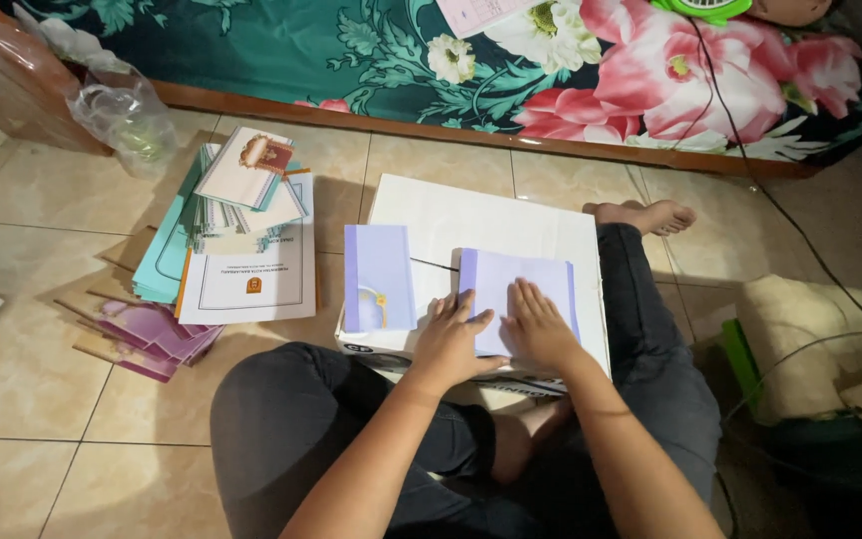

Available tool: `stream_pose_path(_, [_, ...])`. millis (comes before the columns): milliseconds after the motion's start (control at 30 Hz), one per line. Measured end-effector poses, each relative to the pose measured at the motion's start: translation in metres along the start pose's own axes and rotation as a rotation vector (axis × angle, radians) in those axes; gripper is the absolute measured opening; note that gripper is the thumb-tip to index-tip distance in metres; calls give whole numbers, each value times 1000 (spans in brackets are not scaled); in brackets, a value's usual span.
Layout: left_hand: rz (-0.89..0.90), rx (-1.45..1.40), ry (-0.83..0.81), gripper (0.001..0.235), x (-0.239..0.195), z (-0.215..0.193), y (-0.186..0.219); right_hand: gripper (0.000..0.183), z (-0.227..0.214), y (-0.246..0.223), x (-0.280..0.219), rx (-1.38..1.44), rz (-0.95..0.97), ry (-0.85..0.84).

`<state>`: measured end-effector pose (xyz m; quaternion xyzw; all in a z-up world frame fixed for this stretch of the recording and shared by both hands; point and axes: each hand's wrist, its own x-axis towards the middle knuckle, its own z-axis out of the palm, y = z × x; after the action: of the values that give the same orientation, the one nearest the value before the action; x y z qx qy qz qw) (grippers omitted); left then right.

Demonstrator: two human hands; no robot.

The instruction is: The person manually folds paper inserts and stacks them on a box while sitting on the floor.

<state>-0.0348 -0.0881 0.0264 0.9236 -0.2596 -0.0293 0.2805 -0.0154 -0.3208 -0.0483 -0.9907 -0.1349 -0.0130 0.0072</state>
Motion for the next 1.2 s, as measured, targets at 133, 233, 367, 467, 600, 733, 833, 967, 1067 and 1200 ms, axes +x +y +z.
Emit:
stream_pose_path(133, [-27,-7,-28,79,1,-3,4,76,1,13,52,-23,122,-68])
stream_pose_path(233, [-39,-8,-32,79,1,-3,2,77,-17,-5,39,-38,142,-86])
stream_pose_path(367, [-26,-2,-13,79,6,9,-6,64,-12,-21,-27,-43,-33,158])
stream_pose_path(467, [0,-34,41,80,4,13,-10,68,-52,-48,-63,14,40,-139])
stream_pose_path(600, [45,-3,78,86,-4,-1,-16,70,-45,-36,-48,45,81,-286])
stream_pose_path(733, [24,-178,519,44,-18,-42,-41,58,-47,-55,0,59,75,-133])
stream_pose_path(833, [-230,39,842,28,-17,-42,-90,55,-71,-113,26,272,-14,-41])
stream_pose_path(967, [-664,-50,612,40,-18,-30,-142,68,-67,-163,55,308,-127,-54])
stream_pose_path(1067, [-696,-18,533,38,-16,-33,-122,61,-64,-176,47,344,-149,-51])
stream_pose_path(1200, [-636,104,540,46,-14,-29,-110,64,-50,-175,47,241,-192,29])
